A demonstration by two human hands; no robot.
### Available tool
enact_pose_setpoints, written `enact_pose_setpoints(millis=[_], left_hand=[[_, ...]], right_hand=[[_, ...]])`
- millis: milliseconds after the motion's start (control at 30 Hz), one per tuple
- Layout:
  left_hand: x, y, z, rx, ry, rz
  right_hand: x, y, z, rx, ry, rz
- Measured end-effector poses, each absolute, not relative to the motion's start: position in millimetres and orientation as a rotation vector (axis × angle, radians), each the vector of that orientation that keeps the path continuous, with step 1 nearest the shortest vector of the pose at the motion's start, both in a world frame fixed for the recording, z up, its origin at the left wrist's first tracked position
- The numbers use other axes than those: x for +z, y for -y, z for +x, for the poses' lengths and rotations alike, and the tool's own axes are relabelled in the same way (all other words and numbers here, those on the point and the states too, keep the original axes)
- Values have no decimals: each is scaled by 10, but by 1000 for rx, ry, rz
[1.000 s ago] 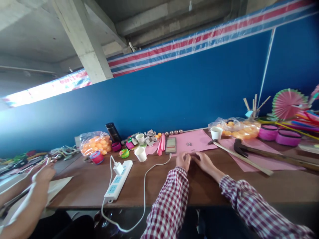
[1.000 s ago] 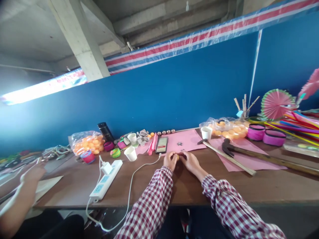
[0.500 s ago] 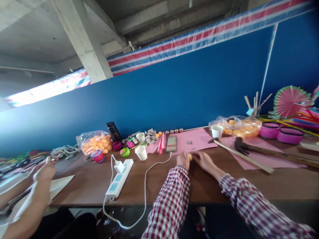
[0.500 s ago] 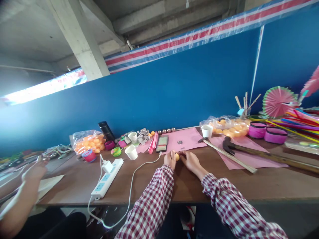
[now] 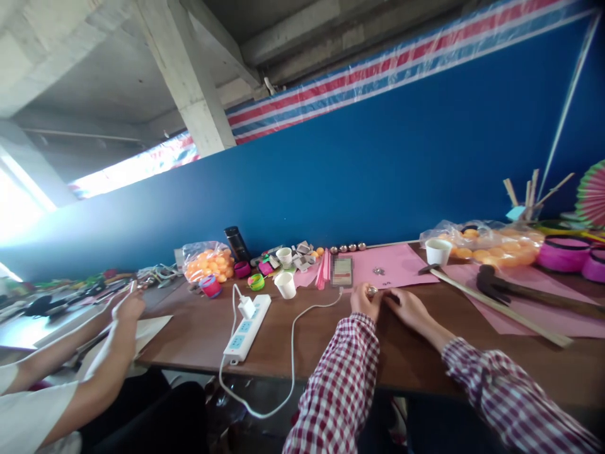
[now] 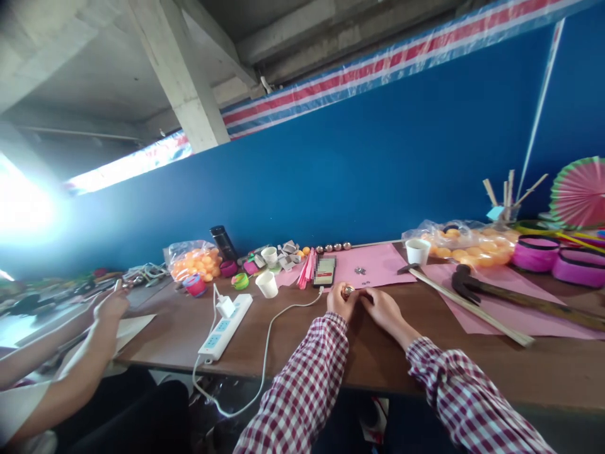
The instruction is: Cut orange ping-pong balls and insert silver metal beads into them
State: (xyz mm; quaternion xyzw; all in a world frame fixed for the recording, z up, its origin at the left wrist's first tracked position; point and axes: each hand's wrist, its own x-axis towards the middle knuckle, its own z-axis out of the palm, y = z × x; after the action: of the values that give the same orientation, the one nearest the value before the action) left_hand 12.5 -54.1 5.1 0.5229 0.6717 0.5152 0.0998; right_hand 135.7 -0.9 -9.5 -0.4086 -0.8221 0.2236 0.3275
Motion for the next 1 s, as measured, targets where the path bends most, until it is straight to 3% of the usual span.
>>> enact_pose_setpoints(millis=[1000], left_hand=[[152,612,159,1353,-2013,1580]], right_hand=[[-50,59,1363,626,2157,-1025]])
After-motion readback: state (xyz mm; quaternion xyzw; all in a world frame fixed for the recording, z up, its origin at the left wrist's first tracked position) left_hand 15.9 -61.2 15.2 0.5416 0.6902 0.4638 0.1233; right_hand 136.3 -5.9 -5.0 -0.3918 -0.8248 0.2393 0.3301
